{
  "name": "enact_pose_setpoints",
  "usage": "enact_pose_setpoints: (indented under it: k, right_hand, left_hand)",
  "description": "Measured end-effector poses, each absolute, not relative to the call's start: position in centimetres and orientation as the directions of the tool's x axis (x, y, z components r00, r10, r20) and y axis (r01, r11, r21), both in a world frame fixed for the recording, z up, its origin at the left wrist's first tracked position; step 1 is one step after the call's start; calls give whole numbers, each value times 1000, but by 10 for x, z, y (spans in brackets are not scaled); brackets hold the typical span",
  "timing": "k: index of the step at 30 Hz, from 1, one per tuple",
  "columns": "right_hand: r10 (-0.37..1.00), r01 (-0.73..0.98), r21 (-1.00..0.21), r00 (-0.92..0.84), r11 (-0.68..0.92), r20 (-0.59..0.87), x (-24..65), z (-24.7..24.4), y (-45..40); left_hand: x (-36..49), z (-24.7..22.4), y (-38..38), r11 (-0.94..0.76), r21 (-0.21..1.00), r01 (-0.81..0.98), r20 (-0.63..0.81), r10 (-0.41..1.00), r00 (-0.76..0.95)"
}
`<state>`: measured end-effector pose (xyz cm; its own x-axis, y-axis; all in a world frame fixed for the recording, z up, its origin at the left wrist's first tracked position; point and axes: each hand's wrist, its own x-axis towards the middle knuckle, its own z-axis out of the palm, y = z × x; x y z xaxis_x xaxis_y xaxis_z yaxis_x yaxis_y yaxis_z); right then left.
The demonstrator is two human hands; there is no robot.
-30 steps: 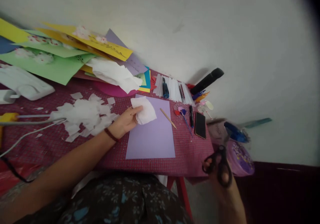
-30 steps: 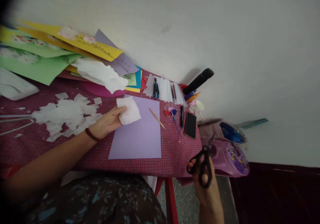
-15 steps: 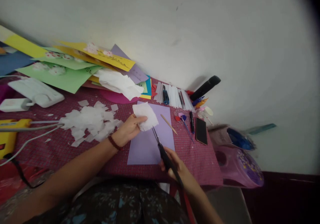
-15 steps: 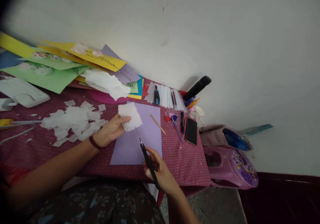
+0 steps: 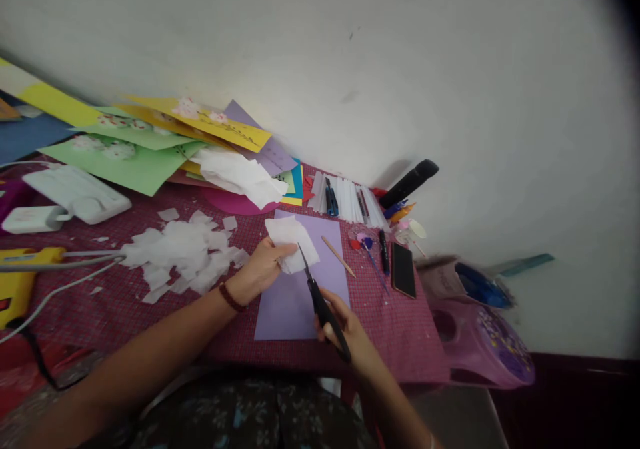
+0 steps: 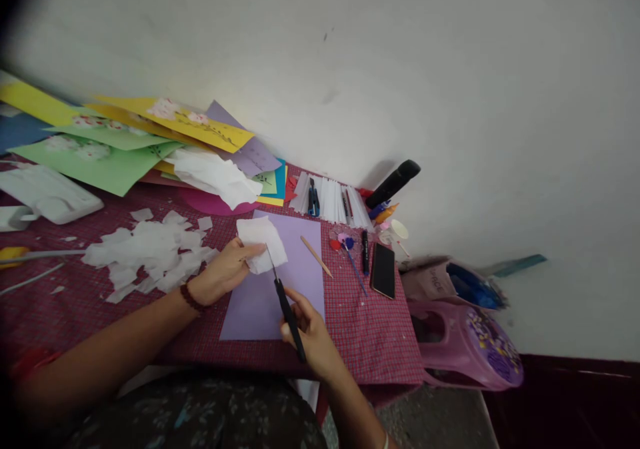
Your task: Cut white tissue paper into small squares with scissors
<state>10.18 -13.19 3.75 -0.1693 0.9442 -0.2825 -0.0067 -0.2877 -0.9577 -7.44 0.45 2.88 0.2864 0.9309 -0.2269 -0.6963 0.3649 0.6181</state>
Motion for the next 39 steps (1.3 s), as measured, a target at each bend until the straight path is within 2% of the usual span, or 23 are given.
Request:
enact_pose_setpoints:
  k: [7,14,25,39]
  right_hand:
    - [945,-21,-951,-120,-309,-305,103,32,-132]
    - [937,46,-941,-87,-336,-338,106,27,-135]
    - [923,31,-967,-290,-254,-252,110,44,-137]
    - [942,2,-961,-198,-277,-272,106,32,-132]
  left_hand:
    - [-75,31,4,370,659,-655,-235,929,287]
    - [-77,30,8,365,655,-661,-235,931,281]
    - [-80,34,7,342,709,-617,-208,937,280]
    - [-72,32,-5,382,749,-541,-208,911,356]
